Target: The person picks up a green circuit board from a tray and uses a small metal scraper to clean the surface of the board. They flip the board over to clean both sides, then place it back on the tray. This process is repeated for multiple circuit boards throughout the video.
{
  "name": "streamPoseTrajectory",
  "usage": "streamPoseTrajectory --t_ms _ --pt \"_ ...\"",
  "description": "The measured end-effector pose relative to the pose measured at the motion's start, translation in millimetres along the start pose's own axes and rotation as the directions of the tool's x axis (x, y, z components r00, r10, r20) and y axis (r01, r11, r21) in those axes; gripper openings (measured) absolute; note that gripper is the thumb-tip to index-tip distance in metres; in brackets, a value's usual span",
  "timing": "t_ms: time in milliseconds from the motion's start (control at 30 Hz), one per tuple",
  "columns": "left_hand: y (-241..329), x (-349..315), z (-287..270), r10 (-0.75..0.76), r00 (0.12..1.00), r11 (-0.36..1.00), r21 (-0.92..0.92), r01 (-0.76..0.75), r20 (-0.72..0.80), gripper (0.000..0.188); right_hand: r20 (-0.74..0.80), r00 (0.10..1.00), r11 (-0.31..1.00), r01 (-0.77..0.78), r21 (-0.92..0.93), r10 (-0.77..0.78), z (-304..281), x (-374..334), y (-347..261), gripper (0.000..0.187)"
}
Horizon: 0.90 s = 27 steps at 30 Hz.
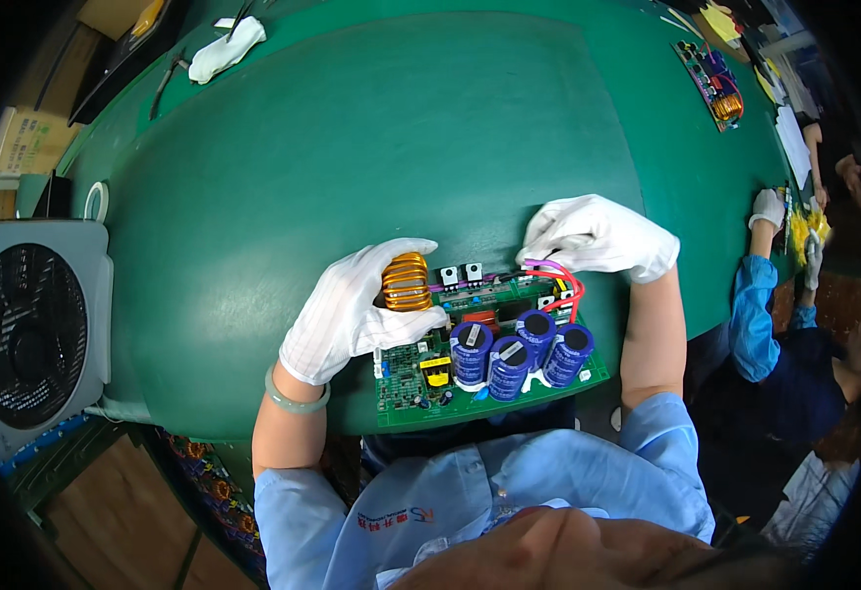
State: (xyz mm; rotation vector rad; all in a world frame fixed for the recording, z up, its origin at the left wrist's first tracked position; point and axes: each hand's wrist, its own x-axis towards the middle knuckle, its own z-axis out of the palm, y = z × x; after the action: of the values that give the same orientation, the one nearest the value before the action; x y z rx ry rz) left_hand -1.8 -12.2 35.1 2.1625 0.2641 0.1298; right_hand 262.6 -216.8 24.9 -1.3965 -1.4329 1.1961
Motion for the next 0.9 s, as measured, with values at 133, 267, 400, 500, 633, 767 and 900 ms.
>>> streamPoseTrajectory --t_ms 133,267,400,500,633,767,900 --pt "6 0 -2 -0.058 0.998 0.998 0.013 0.058 0.019 0.064 -0.030 0.998 0.969 0.039 -0.242 -0.048 23 17 -9 0.030" --pt "4 -2 0 -0.022 1.000 0.999 0.034 0.022 0.000 0.064 -0.147 0.988 0.952 -0.009 -0.305 -0.038 34 21 -10 0.025" --pt "3 -2 0 -0.002 1.000 0.998 0.057 0.002 -0.006 0.064 -0.179 0.976 0.840 0.004 -0.542 -0.120 39 24 -12 0.031" --pt "2 -1 1 0.001 1.000 0.999 0.047 -0.001 -0.004 0.064 -0.193 0.978 0.820 -0.049 -0.570 -0.075 39 27 -6 0.032" --pt "4 0 0 -0.043 0.999 0.999 0.026 0.042 0.008 0.063 -0.210 0.975 0.838 -0.057 -0.542 -0.069 39 26 2 0.031" --pt "5 1 -1 -0.028 1.000 0.999 0.028 0.028 0.002 0.062 -0.179 0.984 0.858 -0.101 -0.503 0.011 20 15 2 0.024" --pt "4 3 0 -0.016 1.000 1.000 0.026 0.016 -0.010 0.061 -0.092 0.996 0.914 -0.047 -0.402 0.011 3 2 7 0.018"
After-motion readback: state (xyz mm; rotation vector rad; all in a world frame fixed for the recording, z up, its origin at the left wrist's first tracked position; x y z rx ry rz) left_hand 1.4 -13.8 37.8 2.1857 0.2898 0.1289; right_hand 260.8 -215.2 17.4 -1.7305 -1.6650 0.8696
